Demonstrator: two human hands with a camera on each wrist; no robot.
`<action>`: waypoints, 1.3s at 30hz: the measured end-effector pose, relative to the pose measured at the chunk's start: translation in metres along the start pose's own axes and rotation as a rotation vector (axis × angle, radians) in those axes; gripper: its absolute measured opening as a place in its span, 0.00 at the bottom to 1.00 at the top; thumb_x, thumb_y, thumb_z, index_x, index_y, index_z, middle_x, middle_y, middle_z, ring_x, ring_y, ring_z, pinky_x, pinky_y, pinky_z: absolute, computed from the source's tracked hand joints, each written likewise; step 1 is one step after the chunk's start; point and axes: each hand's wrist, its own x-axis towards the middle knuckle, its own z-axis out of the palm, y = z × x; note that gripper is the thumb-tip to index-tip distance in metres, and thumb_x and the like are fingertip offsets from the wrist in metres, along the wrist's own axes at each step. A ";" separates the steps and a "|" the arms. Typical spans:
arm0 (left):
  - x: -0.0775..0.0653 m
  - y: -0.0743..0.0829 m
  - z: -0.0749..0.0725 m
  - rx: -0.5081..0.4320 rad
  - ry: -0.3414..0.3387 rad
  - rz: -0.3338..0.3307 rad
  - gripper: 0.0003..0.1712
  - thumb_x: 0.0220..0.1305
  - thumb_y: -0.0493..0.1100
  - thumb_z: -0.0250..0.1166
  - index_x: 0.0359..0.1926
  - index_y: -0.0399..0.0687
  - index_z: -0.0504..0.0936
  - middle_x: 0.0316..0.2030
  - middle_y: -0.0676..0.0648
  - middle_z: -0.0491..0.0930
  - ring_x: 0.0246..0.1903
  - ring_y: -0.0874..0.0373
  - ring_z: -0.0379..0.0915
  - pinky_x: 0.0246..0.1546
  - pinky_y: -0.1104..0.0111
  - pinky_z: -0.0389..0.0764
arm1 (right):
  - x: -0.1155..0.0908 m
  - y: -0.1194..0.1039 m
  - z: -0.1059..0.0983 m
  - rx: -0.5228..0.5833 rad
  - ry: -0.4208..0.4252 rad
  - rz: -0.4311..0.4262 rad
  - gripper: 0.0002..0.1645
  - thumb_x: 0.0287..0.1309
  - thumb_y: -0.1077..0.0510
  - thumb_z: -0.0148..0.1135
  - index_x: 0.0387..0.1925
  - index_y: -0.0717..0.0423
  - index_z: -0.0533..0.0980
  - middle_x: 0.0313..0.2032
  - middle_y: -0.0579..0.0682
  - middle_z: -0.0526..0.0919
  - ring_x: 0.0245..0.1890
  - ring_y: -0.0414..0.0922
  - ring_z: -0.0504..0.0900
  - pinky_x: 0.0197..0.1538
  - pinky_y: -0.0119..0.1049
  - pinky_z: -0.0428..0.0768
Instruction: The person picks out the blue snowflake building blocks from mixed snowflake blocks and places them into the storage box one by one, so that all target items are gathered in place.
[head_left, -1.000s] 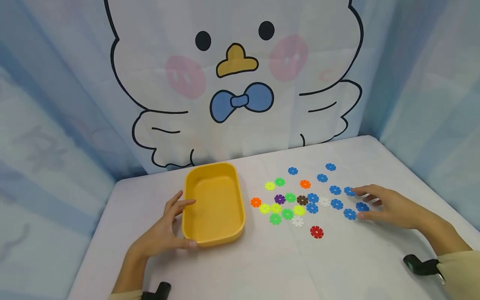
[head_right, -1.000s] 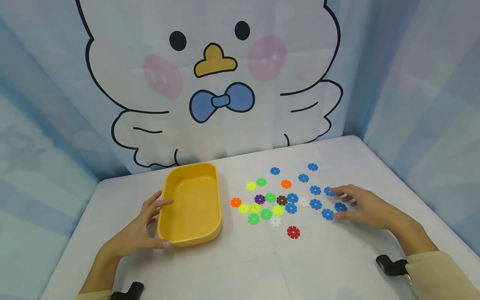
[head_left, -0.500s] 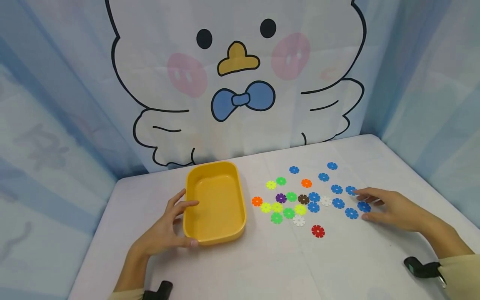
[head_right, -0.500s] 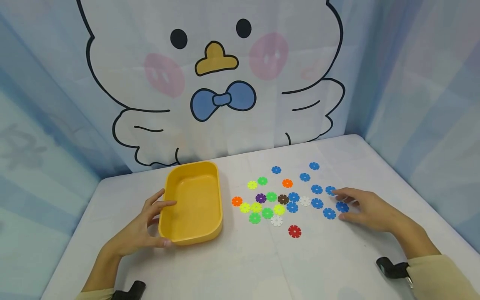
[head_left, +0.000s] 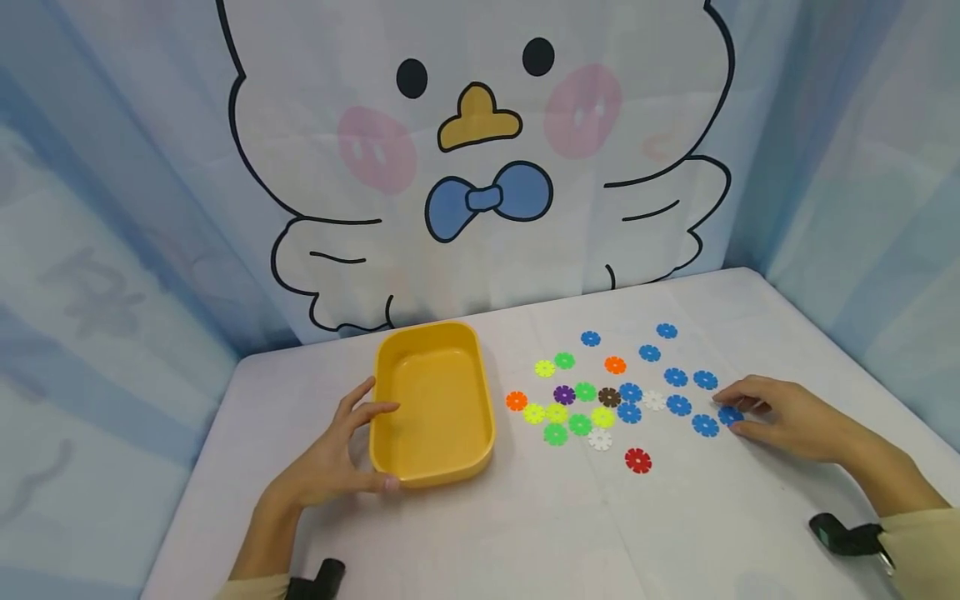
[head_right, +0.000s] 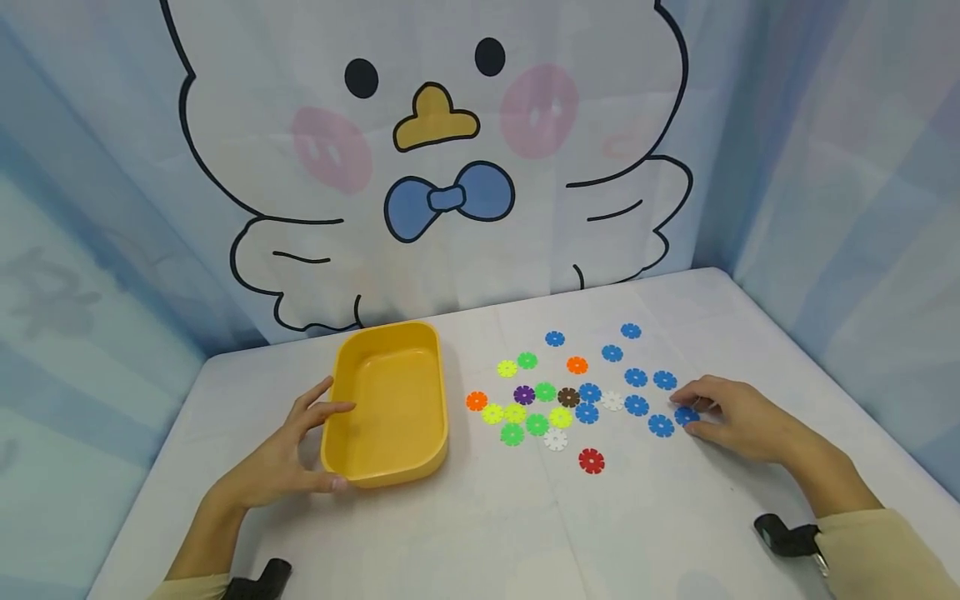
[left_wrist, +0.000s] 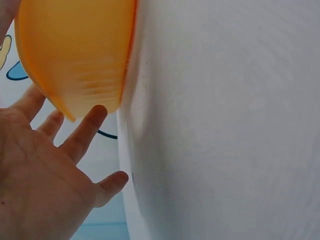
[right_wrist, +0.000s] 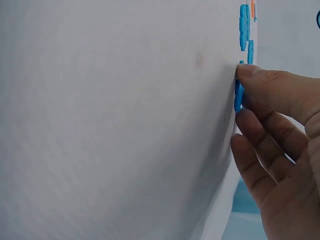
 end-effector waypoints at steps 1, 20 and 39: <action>0.000 0.000 0.000 0.007 0.000 -0.006 0.52 0.46 0.59 0.83 0.72 0.62 0.69 0.82 0.50 0.33 0.76 0.32 0.47 0.65 0.24 0.51 | 0.000 0.000 0.000 0.001 -0.006 0.007 0.24 0.50 0.60 0.80 0.50 0.53 0.83 0.44 0.42 0.85 0.40 0.32 0.78 0.44 0.29 0.82; 0.005 0.001 -0.001 0.020 -0.014 0.029 0.60 0.46 0.58 0.83 0.77 0.60 0.62 0.83 0.48 0.32 0.79 0.33 0.35 0.67 0.25 0.48 | -0.007 0.009 0.010 0.120 0.057 0.001 0.17 0.49 0.66 0.78 0.43 0.53 0.86 0.38 0.40 0.78 0.31 0.33 0.71 0.32 0.26 0.73; -0.001 0.001 0.000 0.013 0.003 0.014 0.58 0.47 0.58 0.83 0.76 0.60 0.64 0.83 0.50 0.32 0.78 0.32 0.39 0.66 0.24 0.49 | -0.002 0.009 0.004 0.269 -0.035 0.094 0.24 0.50 0.68 0.76 0.51 0.55 0.82 0.30 0.42 0.76 0.27 0.36 0.72 0.29 0.29 0.74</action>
